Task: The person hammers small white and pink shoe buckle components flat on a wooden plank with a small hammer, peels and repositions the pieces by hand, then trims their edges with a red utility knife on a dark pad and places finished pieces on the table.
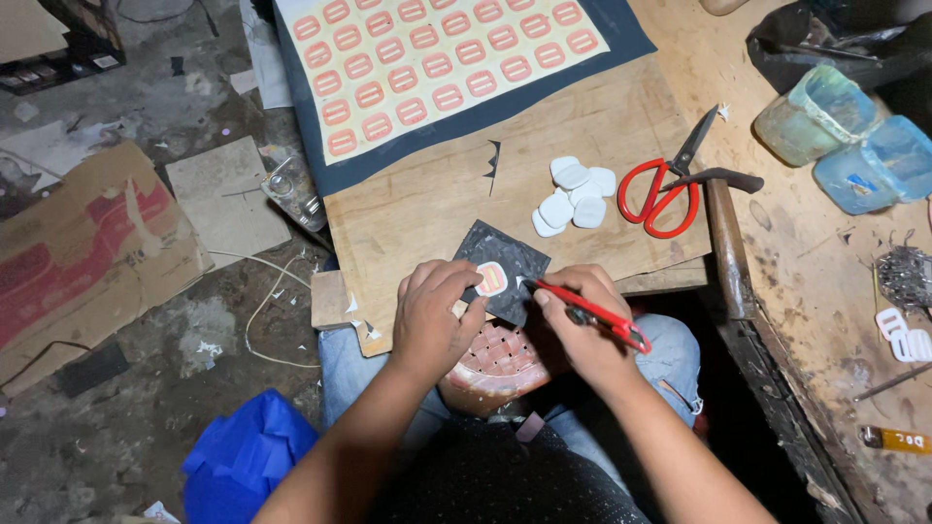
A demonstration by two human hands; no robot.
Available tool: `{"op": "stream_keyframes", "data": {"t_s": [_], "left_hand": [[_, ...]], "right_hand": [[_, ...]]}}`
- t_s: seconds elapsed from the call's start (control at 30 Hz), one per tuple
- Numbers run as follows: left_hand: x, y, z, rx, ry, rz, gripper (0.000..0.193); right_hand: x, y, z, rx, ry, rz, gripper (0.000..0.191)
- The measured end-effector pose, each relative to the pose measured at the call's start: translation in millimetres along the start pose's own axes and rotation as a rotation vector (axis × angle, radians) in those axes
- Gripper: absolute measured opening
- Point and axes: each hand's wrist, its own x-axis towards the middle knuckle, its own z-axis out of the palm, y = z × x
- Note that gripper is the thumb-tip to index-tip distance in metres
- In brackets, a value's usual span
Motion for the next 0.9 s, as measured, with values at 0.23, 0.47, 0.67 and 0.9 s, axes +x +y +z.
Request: {"op": "stream_keyframes", "data": {"t_s": [0.23, 0.47, 0.67, 0.9], "left_hand": [[1.7, 3.0, 5.2, 0.029, 0.020, -0.029, 0.015], [0.5, 2.6, 5.8, 0.019, 0.054, 0.015, 0.015], [0.5, 1.8, 6.0, 0.022, 0.072, 0.043, 0.016], [1.2, 2.9, 6.4, 0.053, 0.061, 0.021, 0.013]], "right_hand": [[3.9, -0.1, 8.9, -0.003, -0.069, 0.154, 0.030], [7.5, -1.4, 34.9, -0.001, -0.130, 0.023, 0.030], [9.0, -7.9, 36.8, -0.135, -0.091, -0.214, 0.026], [12.5, -24.5, 40.5, -0.235, -0.080, -0.489, 0.027]]}}
